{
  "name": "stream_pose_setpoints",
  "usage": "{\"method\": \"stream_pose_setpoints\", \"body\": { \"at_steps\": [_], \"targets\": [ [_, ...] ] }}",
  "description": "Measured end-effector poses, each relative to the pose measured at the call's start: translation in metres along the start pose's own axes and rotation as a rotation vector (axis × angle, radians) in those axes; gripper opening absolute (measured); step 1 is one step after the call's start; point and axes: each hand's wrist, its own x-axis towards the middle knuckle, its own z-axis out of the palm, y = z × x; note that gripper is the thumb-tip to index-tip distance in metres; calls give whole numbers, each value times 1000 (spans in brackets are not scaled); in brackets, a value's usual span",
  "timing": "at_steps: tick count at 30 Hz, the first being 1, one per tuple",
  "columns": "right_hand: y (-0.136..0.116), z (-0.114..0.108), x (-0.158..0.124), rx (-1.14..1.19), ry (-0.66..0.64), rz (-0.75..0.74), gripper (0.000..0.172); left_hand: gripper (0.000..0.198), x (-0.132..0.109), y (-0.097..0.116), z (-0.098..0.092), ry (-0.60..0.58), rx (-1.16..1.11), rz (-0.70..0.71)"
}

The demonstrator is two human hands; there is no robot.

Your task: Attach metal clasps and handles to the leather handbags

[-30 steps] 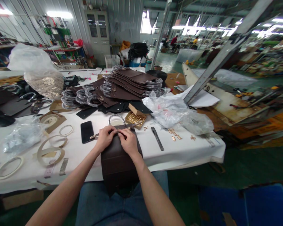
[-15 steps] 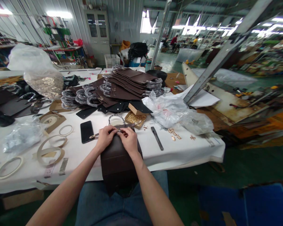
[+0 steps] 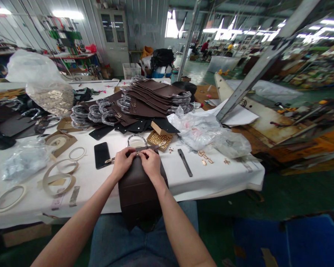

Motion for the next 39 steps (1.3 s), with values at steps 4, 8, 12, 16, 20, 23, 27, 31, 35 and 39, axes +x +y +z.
{"method": "stream_pose_setpoints", "body": {
  "at_steps": [4,8,12,16,20,23,27,31,35,39],
  "targets": [
    [-2,0,0,-5,15,8,16,13,0,-4,1,5,-26,-3],
    [-3,1,0,-14,30,17,16,13,-1,-3,0,10,-48,0],
    [-4,3,0,-12,40,18,17,6,-4,1,-6,8,-43,8],
    [-6,4,-1,-6,47,22,16,11,-9,5,-12,-18,-1,64],
    [-8,6,-1,-21,77,28,16,12,-10,7,-14,-15,18,93],
    [-10,6,-1,-32,86,20,16,12,-10,9,-14,-15,16,91],
    [-12,8,-2,-48,89,22,17,12,-11,10,-14,-22,28,93],
    [-11,11,-3,-77,100,19,19,12,-12,9,-14,-21,32,86],
    [-9,14,-3,-89,122,14,23,13,-12,7,-13,-23,38,91],
    [-7,16,-2,-99,125,15,21,12,-12,7,-12,-13,50,102]
  ]
}}
